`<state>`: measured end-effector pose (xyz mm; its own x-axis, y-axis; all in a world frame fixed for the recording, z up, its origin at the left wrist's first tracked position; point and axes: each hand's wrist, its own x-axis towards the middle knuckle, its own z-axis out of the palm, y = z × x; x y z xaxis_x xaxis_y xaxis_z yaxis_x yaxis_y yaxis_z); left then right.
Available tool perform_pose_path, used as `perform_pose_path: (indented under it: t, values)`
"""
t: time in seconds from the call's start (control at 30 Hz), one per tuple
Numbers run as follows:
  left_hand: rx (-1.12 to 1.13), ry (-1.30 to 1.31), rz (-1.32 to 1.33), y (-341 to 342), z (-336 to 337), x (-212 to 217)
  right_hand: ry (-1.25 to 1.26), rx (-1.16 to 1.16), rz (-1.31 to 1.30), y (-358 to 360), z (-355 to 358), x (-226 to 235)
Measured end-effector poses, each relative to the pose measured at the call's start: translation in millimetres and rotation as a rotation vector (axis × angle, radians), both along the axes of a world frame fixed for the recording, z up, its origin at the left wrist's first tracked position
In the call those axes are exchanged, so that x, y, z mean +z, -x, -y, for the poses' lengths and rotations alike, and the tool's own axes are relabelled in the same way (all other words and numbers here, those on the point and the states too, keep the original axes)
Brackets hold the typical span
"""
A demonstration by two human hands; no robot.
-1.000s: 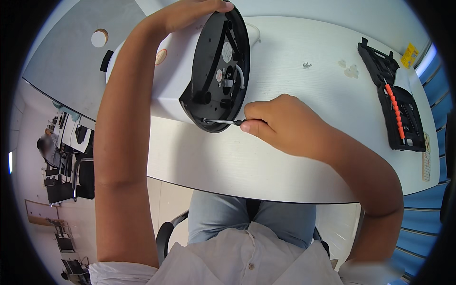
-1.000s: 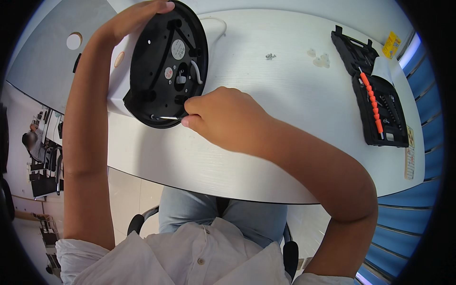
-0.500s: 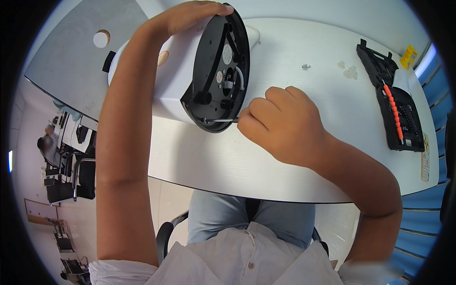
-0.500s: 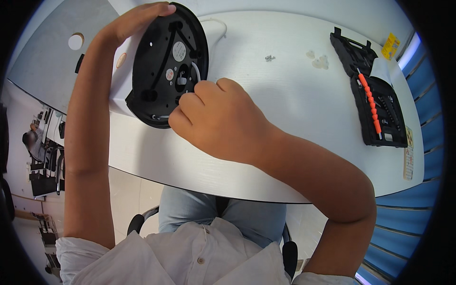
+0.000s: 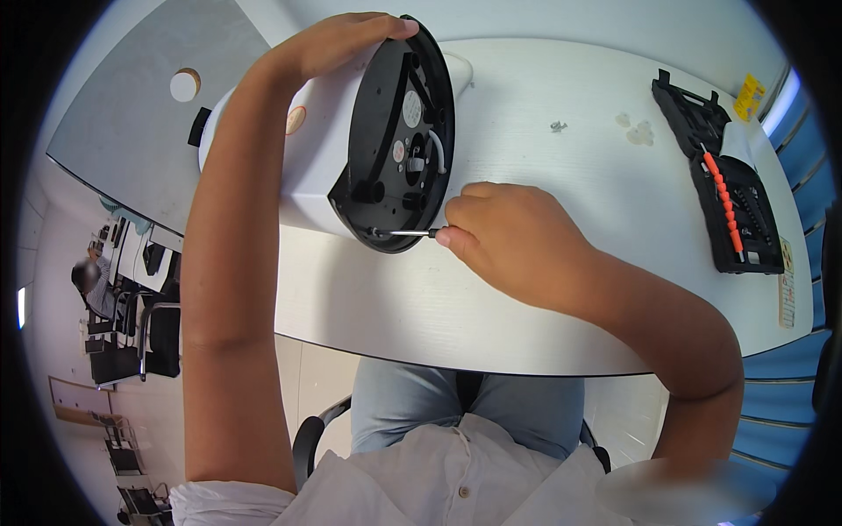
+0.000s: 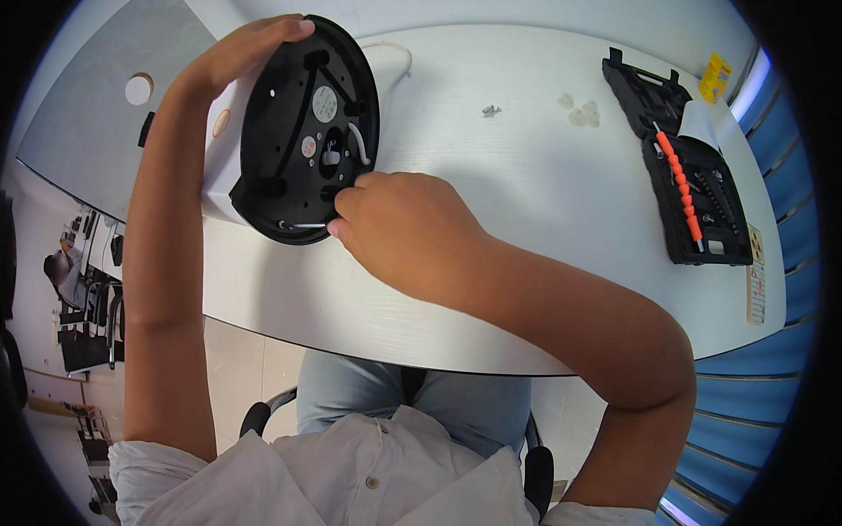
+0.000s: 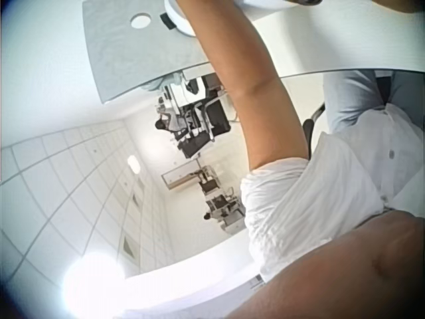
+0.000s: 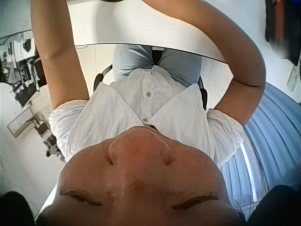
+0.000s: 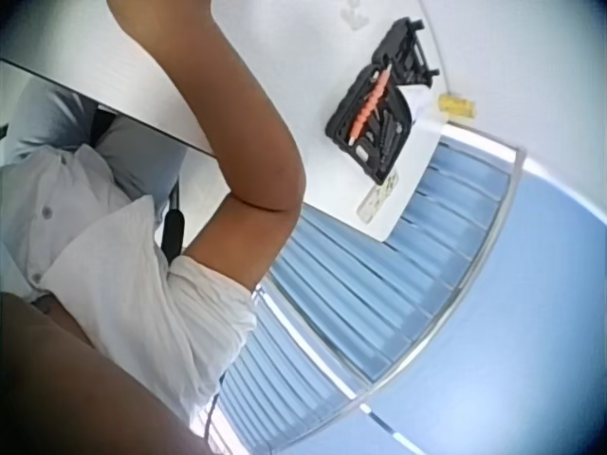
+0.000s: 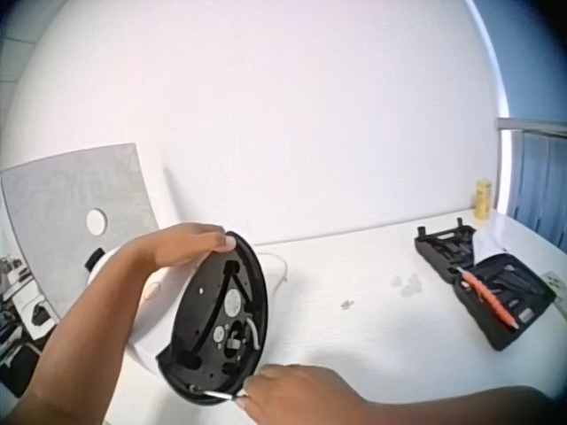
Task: The person uses a screwdriver to tighten screws on the underside of a white and black electronic device. They rotate the device to access different screw locations and continue tightening until the base is secured.
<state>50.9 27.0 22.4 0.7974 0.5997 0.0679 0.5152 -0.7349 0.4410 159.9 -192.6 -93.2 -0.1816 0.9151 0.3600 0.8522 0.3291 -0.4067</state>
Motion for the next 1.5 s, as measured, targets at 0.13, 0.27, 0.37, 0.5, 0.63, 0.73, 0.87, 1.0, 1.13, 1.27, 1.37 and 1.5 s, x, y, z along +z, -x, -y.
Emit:
perform_pose_path:
  t: [0.13,0.27,0.37,0.5,0.63,0.73,0.87,1.0,1.13,1.27,1.37,1.5]
  values:
    - [0.047,0.016,0.024,6.6,-19.3,-8.2,0.567,0.059,-0.419,-8.6,-9.1,17.5]
    - [-0.005,0.05,0.027,4.4,-19.9,-5.7,0.536,0.116,-0.493,-16.0,-15.7,3.2]
    - [0.01,0.039,0.014,2.0,-11.2,-3.3,-0.084,0.084,-0.078,-13.9,-16.1,-9.9]
    - [0.028,0.083,-0.041,-3.2,16.7,10.6,-0.686,0.075,0.402,-7.8,-5.6,-2.5]
    - [0.035,0.094,0.0,6.2,-12.1,-0.7,-0.472,0.03,0.224,1.2,-2.9,-10.4]
    - [0.032,0.108,0.03,5.1,-11.2,-3.0,-0.228,-0.018,0.099,4.4,0.0,-9.3]
    - [0.041,0.131,0.027,2.7,-6.7,-2.1,-0.055,-0.054,-0.036,7.5,6.1,6.3]
    - [0.034,0.041,-0.03,-1.6,1.8,4.8,-0.089,-0.031,0.041,7.3,5.4,0.4]
    - [0.053,0.019,-0.035,-0.3,3.9,6.4,-0.342,-0.042,0.199,5.2,1.0,-3.6]
    - [0.045,0.043,-0.041,-0.2,21.8,12.6,-0.456,-0.046,0.266,9.1,-3.3,-12.9]
    - [0.051,0.042,-0.046,-0.5,0.3,5.9,-0.416,-0.065,0.24,10.6,-2.9,-14.7]
    - [0.036,0.037,-0.052,-2.0,-1.4,4.9,-0.278,-0.092,0.28,8.6,0.8,-16.5]
